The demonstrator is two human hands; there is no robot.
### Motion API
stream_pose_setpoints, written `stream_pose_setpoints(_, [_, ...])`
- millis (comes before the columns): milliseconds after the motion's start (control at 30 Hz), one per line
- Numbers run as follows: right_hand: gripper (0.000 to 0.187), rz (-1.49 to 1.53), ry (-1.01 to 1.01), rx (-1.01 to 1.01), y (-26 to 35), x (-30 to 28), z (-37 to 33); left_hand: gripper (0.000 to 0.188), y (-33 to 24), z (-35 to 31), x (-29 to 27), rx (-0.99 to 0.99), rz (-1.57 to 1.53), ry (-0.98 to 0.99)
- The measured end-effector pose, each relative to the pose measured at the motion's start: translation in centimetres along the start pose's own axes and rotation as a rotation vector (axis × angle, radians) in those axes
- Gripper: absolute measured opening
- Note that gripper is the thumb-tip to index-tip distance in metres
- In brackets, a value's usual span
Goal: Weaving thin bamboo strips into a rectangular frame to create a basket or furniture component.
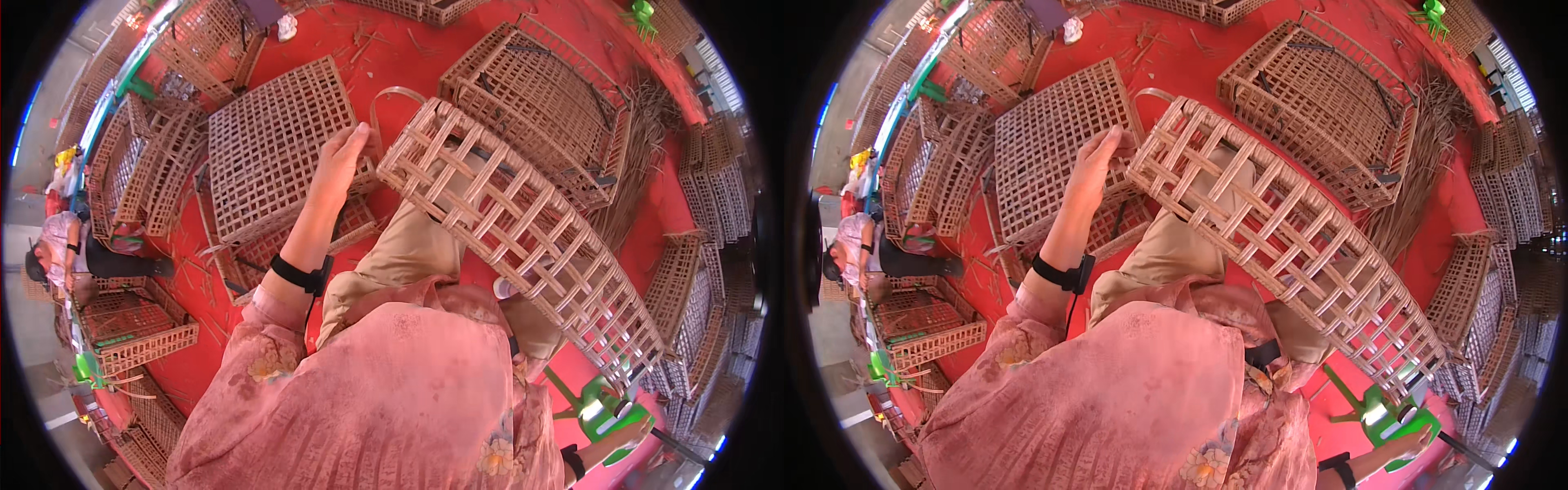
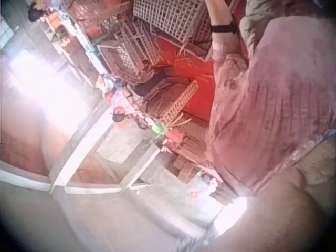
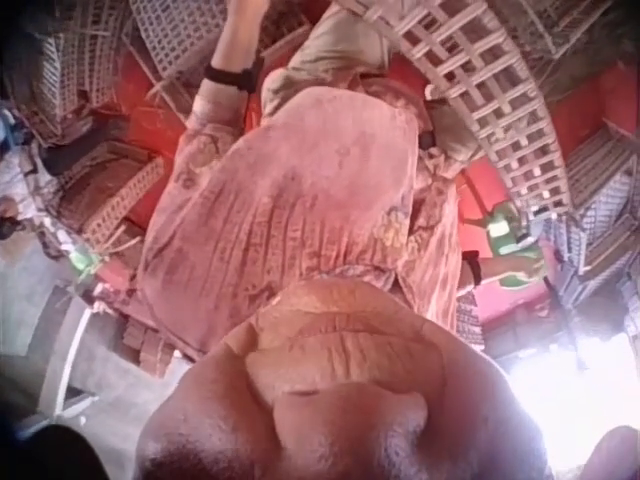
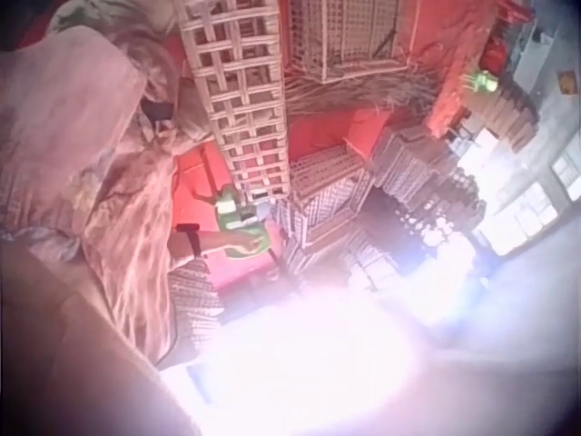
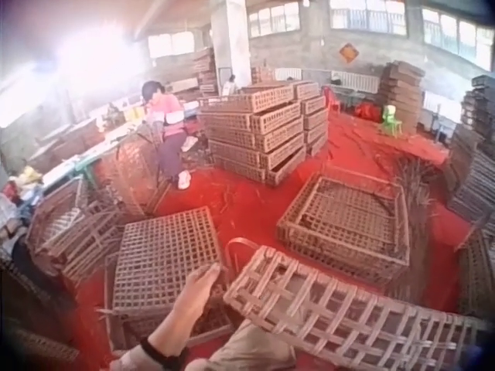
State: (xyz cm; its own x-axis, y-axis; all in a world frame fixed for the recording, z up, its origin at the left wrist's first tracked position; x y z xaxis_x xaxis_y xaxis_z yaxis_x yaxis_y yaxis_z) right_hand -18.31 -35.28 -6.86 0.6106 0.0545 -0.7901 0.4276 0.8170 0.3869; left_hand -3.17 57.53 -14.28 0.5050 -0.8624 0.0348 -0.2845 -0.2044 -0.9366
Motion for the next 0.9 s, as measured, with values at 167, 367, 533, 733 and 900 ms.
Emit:
stream_pose_setpoints(167, [0.049,-0.112,-0.006,-0.19,7.9,1.1,1.3,0.062,1.2,0.6,5.2,-0.18,-0.311,0.339])
stream_pose_setpoints(367, [0.053,-0.167,-0.042,-0.19,15.4,5.9,-2.0,0.061,1.8,-0.2,5.2,-0.085,-0.413,0.552])
stream_pose_setpoints(533, [0.059,0.248,-0.105,0.033,10.1,9.6,-2.0,0.043,4.6,2.2,5.5,0.059,-0.456,0.435])
stream_pose_setpoints(733, [0.057,0.314,-0.143,0.052,7.3,10.2,-1.6,0.035,4.7,3.2,7.1,0.015,-0.612,0.341])
stream_pose_setpoints(900, [0.057,0.472,-0.173,0.142,10.5,9.5,-3.4,0.043,6.2,4.5,7.3,-0.084,-0.658,0.274])
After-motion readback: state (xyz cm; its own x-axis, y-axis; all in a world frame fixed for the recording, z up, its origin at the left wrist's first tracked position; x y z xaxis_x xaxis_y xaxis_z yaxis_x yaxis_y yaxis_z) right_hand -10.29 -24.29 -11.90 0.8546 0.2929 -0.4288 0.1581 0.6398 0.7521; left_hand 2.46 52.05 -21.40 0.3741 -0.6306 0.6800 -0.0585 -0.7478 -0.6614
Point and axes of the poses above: each hand's wrist, its own z-axis towards the middle knuckle, its own x-axis out of the palm, y = z × x, the point moved 5 cm from there along z, towards the middle knuckle, and after that the axes turned 14 degrees about -x, right-handed, at the moved point
